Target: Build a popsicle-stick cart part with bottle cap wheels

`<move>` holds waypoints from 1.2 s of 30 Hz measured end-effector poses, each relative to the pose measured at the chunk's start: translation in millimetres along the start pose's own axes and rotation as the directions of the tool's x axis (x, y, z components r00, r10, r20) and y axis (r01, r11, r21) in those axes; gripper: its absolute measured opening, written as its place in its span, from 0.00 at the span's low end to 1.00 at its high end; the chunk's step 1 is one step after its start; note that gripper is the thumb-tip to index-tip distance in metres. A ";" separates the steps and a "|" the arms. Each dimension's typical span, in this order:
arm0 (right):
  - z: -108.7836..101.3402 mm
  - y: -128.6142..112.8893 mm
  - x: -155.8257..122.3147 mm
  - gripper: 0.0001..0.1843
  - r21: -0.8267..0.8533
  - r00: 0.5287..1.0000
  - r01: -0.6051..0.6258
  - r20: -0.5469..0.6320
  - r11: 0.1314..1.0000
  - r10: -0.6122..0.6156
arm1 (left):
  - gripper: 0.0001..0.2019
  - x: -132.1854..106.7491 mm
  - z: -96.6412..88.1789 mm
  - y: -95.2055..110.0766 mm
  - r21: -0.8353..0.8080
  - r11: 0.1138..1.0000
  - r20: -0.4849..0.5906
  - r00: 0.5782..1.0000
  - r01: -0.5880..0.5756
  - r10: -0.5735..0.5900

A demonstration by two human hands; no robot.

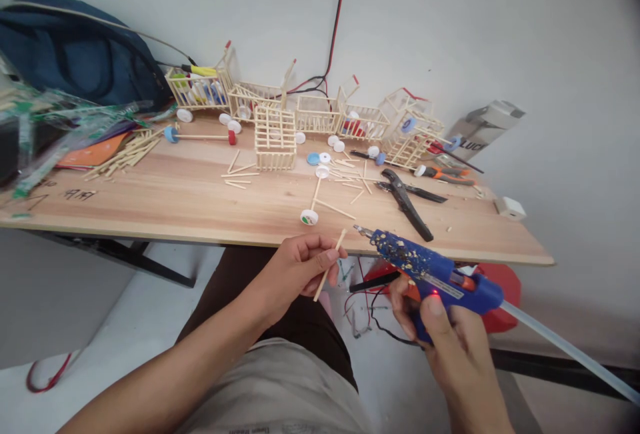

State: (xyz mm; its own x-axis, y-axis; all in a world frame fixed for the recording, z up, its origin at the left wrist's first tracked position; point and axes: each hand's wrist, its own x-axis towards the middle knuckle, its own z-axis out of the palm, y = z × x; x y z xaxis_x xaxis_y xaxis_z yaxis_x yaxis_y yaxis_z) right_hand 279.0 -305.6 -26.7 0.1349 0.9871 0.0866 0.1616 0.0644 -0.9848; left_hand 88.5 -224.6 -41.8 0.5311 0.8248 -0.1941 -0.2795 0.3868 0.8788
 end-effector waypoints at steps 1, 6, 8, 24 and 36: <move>0.2 0.4 -0.2 0.13 0.024 1.000 0.015 -0.005 1.000 -0.015 | 0.13 0.1 0.2 0.1 -0.003 1.000 0.000 1.000 0.001 -0.001; 1.2 4.0 1.6 0.13 0.006 1.000 -0.003 0.005 1.000 0.003 | 0.13 1.2 0.3 -0.4 0.002 1.000 0.005 1.000 -0.004 0.004; 1.3 4.8 2.6 0.13 -0.020 0.999 -0.036 0.008 0.999 0.036 | 0.13 1.4 0.0 -0.4 0.002 1.000 0.013 1.000 -0.003 0.003; -53.7 -15.8 45.5 0.17 -0.795 0.954 0.187 0.007 0.577 -0.299 | 0.14 0.0 0.4 10.7 0.008 1.000 0.010 1.000 -0.012 0.012; -213.2 53.3 148.4 0.12 -0.964 0.961 0.050 -0.025 0.262 -0.275 | 0.13 0.9 -3.0 14.7 0.001 0.999 -0.012 0.999 -0.034 0.034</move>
State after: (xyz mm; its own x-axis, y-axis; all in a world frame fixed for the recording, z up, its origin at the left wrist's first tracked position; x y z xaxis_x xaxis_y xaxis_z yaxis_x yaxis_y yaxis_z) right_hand 516.1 -187.1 -34.1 0.1097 0.9275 0.3574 0.9913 -0.0756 -0.1080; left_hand 82.5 -216.9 -30.4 0.5117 0.8423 -0.1691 -0.2963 0.3578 0.8855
